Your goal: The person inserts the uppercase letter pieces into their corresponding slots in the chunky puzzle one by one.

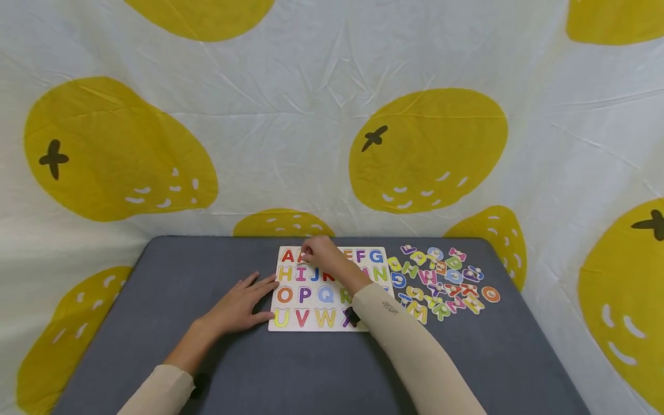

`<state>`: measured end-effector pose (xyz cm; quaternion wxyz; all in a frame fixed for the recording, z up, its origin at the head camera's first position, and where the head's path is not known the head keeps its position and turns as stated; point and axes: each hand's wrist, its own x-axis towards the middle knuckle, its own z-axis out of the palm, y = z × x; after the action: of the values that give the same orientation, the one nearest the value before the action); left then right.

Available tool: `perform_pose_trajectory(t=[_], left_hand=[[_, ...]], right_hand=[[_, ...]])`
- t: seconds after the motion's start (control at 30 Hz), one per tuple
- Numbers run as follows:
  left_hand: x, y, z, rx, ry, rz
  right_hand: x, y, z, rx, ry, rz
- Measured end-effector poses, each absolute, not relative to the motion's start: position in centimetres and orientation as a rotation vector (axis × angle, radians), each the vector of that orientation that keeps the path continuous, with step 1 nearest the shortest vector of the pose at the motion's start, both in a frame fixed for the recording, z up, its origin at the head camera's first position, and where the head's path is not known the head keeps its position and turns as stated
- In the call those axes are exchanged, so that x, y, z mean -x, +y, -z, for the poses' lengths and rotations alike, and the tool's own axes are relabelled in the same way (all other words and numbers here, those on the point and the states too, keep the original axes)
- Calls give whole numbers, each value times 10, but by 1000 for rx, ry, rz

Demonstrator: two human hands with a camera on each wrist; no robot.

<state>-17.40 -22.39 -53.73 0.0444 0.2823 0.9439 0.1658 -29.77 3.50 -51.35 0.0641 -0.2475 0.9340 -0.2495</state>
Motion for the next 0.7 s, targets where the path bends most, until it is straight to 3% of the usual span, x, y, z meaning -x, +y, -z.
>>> perform_pose_trajectory(t=[0.7], left_hand=[[174,-223,532,-863,2855,-549]], right_hand=[[299,-19,518,640,2948,574]])
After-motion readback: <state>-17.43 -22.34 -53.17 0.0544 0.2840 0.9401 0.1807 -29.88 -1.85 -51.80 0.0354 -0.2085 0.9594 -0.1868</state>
